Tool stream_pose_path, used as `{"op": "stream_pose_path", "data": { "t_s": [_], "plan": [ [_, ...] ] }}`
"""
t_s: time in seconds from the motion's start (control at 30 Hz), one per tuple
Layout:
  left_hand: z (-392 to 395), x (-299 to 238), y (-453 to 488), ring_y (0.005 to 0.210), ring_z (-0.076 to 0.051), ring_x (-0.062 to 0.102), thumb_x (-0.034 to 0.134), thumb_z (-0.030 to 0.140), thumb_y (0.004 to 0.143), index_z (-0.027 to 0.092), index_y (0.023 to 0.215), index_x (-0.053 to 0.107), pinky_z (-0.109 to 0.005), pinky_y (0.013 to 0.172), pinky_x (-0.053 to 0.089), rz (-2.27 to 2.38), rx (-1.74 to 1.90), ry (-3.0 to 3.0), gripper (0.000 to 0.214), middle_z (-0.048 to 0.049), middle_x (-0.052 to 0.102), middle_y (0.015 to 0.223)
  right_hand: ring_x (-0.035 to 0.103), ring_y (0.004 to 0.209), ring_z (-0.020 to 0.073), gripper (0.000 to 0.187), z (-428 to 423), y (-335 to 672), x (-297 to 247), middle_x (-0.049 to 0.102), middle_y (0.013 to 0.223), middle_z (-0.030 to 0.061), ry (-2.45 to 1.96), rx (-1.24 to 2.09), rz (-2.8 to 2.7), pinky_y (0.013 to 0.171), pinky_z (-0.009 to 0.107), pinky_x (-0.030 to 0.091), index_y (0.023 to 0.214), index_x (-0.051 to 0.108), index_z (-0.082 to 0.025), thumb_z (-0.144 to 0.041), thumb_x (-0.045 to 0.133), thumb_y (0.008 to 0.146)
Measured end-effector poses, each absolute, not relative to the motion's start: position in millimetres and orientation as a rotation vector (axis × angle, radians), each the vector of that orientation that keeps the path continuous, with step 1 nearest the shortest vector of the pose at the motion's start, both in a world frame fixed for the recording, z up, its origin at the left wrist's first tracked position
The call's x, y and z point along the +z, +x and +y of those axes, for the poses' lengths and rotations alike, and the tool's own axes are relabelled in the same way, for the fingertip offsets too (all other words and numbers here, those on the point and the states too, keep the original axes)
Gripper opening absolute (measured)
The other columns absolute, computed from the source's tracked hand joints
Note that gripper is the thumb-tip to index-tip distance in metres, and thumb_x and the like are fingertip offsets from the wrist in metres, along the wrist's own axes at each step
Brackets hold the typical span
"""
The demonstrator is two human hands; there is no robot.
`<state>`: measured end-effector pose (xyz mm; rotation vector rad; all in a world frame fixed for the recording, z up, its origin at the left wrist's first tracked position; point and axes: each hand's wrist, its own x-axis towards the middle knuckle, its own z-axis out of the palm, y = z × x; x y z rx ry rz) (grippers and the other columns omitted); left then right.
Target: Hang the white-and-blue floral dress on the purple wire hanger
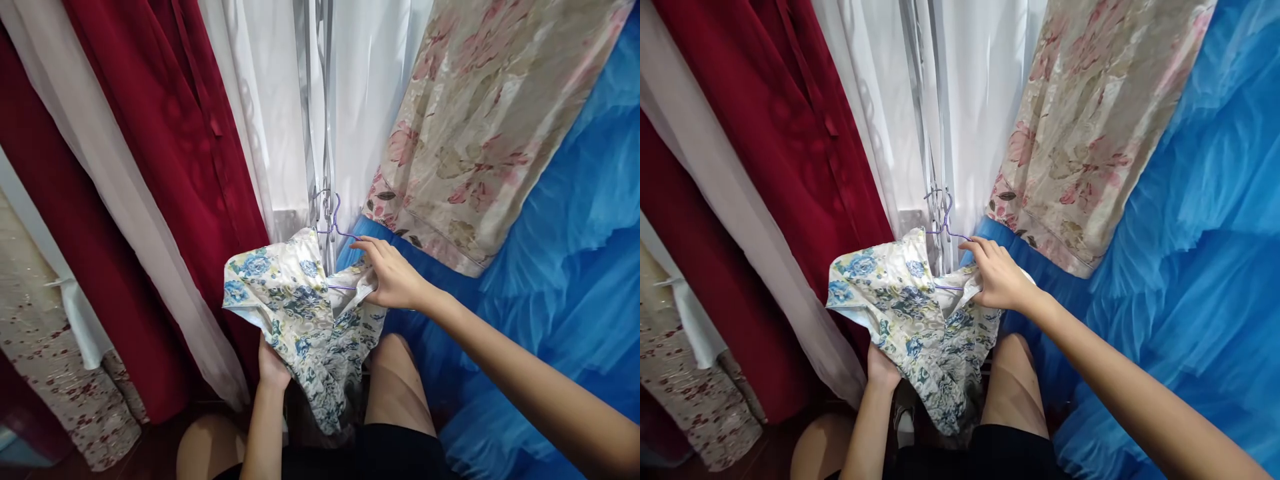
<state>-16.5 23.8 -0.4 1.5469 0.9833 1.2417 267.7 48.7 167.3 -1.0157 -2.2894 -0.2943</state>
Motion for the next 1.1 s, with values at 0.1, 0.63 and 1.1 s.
{"op": "stream_pose_path", "data": {
  "t_s": [0.1,0.63,1.1],
  "plan": [
    [9,0,-18,0.13,-0.031,0.055,0.031,0.078,0.091,0.032,0.136,0.058,-0.05,0.105,0.048,0.833,1.527,0.972,0.07,-0.0069,0.057,0.144,0.054,0.117,0.0414,0.082,47,269,168,0.054,0.135,0.0204,-1.034,-0.333,-2.2,0.096,0.054,0.046,0.139,0.041,-0.016,-0.026,0.07,0.063],
    [-22,40,10,0.134,-0.03,0.053,0.073,0.042,0.085,0.019,0.14,0.054,-0.037,0.113,0.04,0.94,1.687,1.132,0.063,-0.0115,0.061,0.141,0.059,0.113,0.0434,0.083,48,275,203,0.064,0.128,0.0209,-1.31,-0.358,-1.921,0.092,0.055,0.051,0.137,0.049,-0.013,-0.043,0.078,0.065],
    [-29,34,-3,0.121,-0.034,0.063,0.078,0.047,0.078,0.012,0.125,0.068,-0.041,0.103,0.049,1.128,1.724,0.994,0.06,-0.0148,0.072,0.121,0.055,0.117,0.0458,0.085,50,256,207,0.061,0.132,0.0219,-1.192,-0.387,-1.962,0.095,0.06,0.048,0.139,0.048,-0.014,-0.042,0.078,0.064]
  ]
}}
